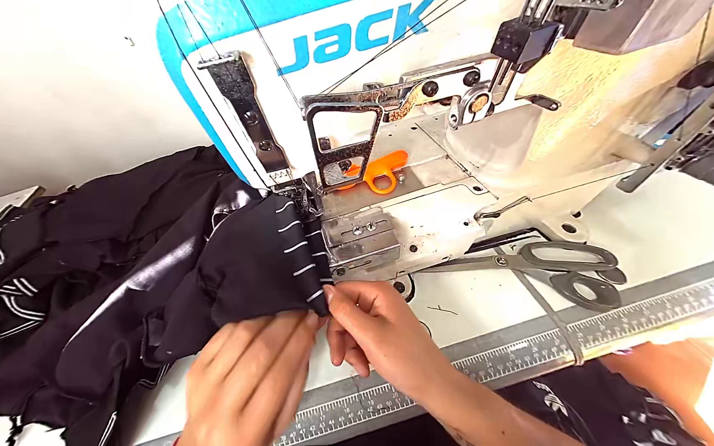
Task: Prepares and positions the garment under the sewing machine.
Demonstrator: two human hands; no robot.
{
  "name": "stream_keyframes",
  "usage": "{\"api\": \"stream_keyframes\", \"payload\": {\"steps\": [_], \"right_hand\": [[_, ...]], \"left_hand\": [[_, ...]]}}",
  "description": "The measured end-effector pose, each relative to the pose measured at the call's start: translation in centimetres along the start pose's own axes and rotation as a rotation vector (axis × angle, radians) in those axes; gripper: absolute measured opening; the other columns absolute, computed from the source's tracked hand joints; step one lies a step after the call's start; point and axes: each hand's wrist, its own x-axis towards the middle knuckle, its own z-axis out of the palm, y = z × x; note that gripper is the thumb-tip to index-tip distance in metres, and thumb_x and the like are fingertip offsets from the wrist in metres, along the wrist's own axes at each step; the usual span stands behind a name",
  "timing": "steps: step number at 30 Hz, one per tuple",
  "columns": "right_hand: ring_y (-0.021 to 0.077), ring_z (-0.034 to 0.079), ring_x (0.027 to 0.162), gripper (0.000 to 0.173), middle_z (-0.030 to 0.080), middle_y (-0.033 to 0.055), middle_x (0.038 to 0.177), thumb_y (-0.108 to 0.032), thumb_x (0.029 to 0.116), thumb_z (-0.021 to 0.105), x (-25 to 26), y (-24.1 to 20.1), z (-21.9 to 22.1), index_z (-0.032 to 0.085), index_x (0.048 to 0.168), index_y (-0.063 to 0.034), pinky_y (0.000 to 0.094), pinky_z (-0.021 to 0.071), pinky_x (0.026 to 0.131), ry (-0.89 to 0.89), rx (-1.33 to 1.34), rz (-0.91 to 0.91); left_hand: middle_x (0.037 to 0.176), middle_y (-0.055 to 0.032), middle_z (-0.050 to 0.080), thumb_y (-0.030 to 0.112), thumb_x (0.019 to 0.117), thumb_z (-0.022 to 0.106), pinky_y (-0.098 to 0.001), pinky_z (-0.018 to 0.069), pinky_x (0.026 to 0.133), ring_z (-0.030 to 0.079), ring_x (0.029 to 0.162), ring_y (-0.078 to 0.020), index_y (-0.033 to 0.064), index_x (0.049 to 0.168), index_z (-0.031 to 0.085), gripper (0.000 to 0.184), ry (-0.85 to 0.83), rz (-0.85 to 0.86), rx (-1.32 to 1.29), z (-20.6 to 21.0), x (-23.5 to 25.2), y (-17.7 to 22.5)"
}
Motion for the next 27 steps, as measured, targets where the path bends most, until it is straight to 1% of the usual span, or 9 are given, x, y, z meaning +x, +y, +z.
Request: {"api": "stream_keyframes", "payload": {"steps": [4,8,10,12,13,17,19,22,27], "right_hand": [[-0.0066,0.049,0.048,0.038,0.065,-0.0099,0.068,-0.025,0.1108,0.040,-0.4,0.3,-1.4,0.070,0.094,-0.0079,0.0118,0.0410,0.046,-0.001,-0.237,-0.060],[-0.0041,0.050,0.057,0.033,0.058,-0.0067,0.066,-0.023,0.1032,0.048,-0.4,-0.7,-3.4,0.073,0.085,-0.0106,0.0131,0.0405,0.051,0.269,-0.797,-0.624],[0.0014,0.062,0.089,0.020,0.069,-0.0085,0.092,-0.022,0.0953,0.057,0.3,-2.6,-4.1,0.077,0.095,-0.0175,0.0188,0.0507,0.074,0.269,-1.012,-0.756],[0.0159,0.060,0.122,0.022,0.070,-0.0050,0.126,-0.023,0.0895,0.064,1.6,-3.7,-4.1,0.079,0.105,-0.0194,0.0406,0.0463,0.098,0.100,-1.146,-0.781],[0.0185,0.058,0.127,0.020,0.069,-0.0038,0.131,-0.025,0.0885,0.067,2.3,-3.8,-4.0,0.079,0.103,-0.0192,0.0465,0.0438,0.102,0.015,-1.176,-0.790],[0.0103,0.064,0.116,0.020,0.075,-0.0023,0.107,-0.028,0.0951,0.068,3.8,-4.1,-3.3,0.078,0.091,-0.0114,0.0353,0.0465,0.100,-0.228,-0.973,-0.771],[0.0052,0.067,0.100,0.025,0.073,-0.0004,0.095,-0.029,0.0994,0.065,3.7,-4.5,-3.1,0.077,0.096,-0.0075,0.0226,0.0533,0.088,-0.289,-0.862,-0.703],[-0.0031,0.057,0.069,0.028,0.066,-0.0032,0.079,-0.027,0.1047,0.057,3.3,-4.9,-2.8,0.075,0.108,-0.0052,0.0111,0.0463,0.062,-0.262,-0.806,-0.614],[-0.0058,0.060,0.070,0.024,0.072,-0.0045,0.082,-0.026,0.0914,0.075,3.0,-4.7,-2.5,0.078,0.105,-0.0072,0.0095,0.0465,0.059,-0.200,-0.741,-0.551]], "left_hand": [[0.103,-0.0022,0.077,0.020,0.1042,0.047,-0.0302,0.0487,0.058,0.067,0.074,-0.0145,0.0147,0.112,0.073,0.028,-0.243,0.146,-0.057,-2.9,5.5,-2.4],[0.109,-0.0049,0.075,0.010,0.0909,0.049,-0.0330,0.0503,0.051,0.069,0.073,-0.0184,0.0092,0.107,0.077,0.033,-0.474,0.399,-0.041,-0.7,9.8,-5.3],[0.103,-0.0042,0.075,0.012,0.0940,0.050,-0.0329,0.0516,0.052,0.070,0.074,-0.0177,0.0096,0.097,0.077,0.027,-0.517,0.442,-0.079,-0.4,10.4,-6.3],[0.097,-0.0005,0.075,0.016,0.0959,0.050,-0.0308,0.0525,0.054,0.070,0.075,-0.0131,0.0128,0.088,0.073,0.025,-0.528,0.450,-0.114,-1.3,11.3,-7.0],[0.093,0.0015,0.073,0.017,0.0957,0.050,-0.0293,0.0506,0.053,0.067,0.071,-0.0107,0.0139,0.087,0.073,0.025,-0.523,0.450,-0.117,-1.9,11.9,-7.2],[0.076,0.0050,0.063,0.020,0.0895,0.049,-0.0275,0.0408,0.045,0.057,0.059,-0.0082,0.0151,0.086,0.070,0.022,-0.556,0.489,-0.034,-3.8,13.6,-7.6],[0.076,0.0027,0.061,0.021,0.0842,0.050,-0.0305,0.0404,0.043,0.059,0.059,-0.0119,0.0136,0.081,0.069,0.020,-0.609,0.517,0.016,-4.0,14.0,-7.8],[0.079,0.0040,0.064,0.023,0.0828,0.050,-0.0298,0.0425,0.045,0.061,0.063,-0.0092,0.0160,0.073,0.066,0.020,-0.644,0.511,-0.012,-4.4,14.6,-7.8],[0.071,0.0080,0.057,0.023,0.0794,0.051,-0.0250,0.0359,0.043,0.054,0.058,-0.0032,0.0164,0.066,0.064,0.019,-0.623,0.474,-0.082,-4.3,14.9,-7.0]]}}
